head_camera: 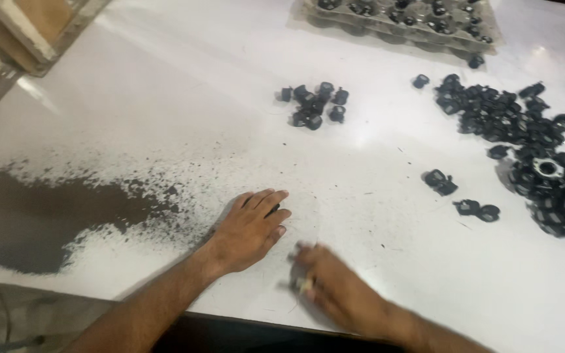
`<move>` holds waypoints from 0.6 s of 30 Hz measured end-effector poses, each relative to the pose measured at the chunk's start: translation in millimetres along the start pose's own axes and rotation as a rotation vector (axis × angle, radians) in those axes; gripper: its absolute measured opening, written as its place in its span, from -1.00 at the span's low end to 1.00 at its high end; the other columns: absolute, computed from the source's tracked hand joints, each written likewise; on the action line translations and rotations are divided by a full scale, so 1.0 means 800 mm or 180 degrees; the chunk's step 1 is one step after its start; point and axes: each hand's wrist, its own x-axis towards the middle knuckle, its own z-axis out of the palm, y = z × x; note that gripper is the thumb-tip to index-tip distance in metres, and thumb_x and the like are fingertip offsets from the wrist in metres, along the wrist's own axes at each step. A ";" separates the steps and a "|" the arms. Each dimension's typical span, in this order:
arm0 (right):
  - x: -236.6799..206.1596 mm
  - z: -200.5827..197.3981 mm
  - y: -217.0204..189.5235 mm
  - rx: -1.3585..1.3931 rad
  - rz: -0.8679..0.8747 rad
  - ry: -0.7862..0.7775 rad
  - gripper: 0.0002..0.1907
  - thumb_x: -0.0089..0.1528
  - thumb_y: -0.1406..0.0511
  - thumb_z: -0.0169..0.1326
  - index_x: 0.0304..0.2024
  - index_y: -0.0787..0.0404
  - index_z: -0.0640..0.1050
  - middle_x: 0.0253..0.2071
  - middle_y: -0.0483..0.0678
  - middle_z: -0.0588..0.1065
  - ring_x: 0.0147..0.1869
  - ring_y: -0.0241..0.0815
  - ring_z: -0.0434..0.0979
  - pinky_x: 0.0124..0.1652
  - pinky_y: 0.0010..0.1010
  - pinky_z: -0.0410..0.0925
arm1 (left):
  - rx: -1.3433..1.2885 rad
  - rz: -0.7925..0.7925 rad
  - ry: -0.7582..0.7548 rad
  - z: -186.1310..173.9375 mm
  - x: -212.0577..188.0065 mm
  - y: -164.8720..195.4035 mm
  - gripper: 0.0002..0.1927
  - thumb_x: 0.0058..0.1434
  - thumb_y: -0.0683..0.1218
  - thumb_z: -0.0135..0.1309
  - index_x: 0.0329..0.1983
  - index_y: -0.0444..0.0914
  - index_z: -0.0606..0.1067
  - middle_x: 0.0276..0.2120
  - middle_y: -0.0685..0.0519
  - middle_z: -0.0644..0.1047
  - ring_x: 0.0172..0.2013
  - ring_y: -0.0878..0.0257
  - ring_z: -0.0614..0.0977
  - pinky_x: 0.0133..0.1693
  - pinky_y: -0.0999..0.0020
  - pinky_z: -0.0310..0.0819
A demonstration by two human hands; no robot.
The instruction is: The person sits at a white worktable assembling omni wheels. They pick up small black roller pieces, fit them onto the hub of a wheel, and use a small blade to trim or press the rollers into place, setting finished wheels aside with completed ones.
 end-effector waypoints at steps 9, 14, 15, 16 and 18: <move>-0.146 0.060 0.004 0.1105 0.0617 0.1890 -0.94 0.30 0.37 -0.01 -0.25 0.17 0.50 0.11 0.11 0.55 0.45 0.10 0.46 0.44 0.09 -0.06 | -0.0167 0.0400 -0.0467 0.010 0.000 0.081 -0.50 0.43 0.12 -0.21 0.36 -0.17 0.32 0.44 -0.12 0.12 0.42 -0.02 0.07 0.34 -0.19 -0.15; -0.180 0.056 0.040 0.1870 0.1290 0.3359 -0.94 0.28 0.40 0.01 -0.20 0.24 0.50 0.01 0.09 0.56 0.23 0.05 0.57 0.30 0.08 0.29 | -0.1060 -0.1059 0.0591 0.002 -0.069 0.065 -0.64 0.46 0.01 -0.15 0.27 -0.10 0.43 0.19 -0.03 0.50 0.19 0.17 0.51 0.25 0.08 0.43; -0.185 0.058 0.042 0.1999 0.1472 0.3441 -0.92 0.26 0.41 0.02 -0.19 0.25 0.50 0.02 0.06 0.55 0.19 0.04 0.58 0.25 0.07 0.36 | -0.1010 -0.1380 0.0327 0.008 -0.081 0.067 -0.67 0.45 0.01 -0.09 0.23 -0.07 0.45 0.10 0.03 0.56 0.09 0.25 0.58 0.18 0.17 0.52; -0.185 0.061 0.046 0.1794 0.1285 0.3361 -0.92 0.27 0.42 0.04 -0.17 0.25 0.49 0.00 0.08 0.55 0.23 0.03 0.56 0.29 0.02 0.34 | -0.0963 -0.1716 0.0104 0.015 -0.089 0.069 -0.71 0.43 0.02 -0.03 0.19 -0.04 0.47 0.00 0.10 0.62 -0.01 0.33 0.65 0.11 0.26 0.61; -0.180 0.066 0.053 0.1359 0.0849 0.3111 -0.93 0.31 0.43 0.08 -0.14 0.27 0.49 -0.03 0.12 0.56 0.31 0.00 0.52 0.38 -0.07 0.29 | -0.0407 -0.1059 0.0373 0.027 -0.097 0.079 -0.56 0.26 -0.12 0.03 0.23 -0.07 0.44 -0.02 0.00 0.55 -0.04 0.20 0.57 0.01 0.20 0.54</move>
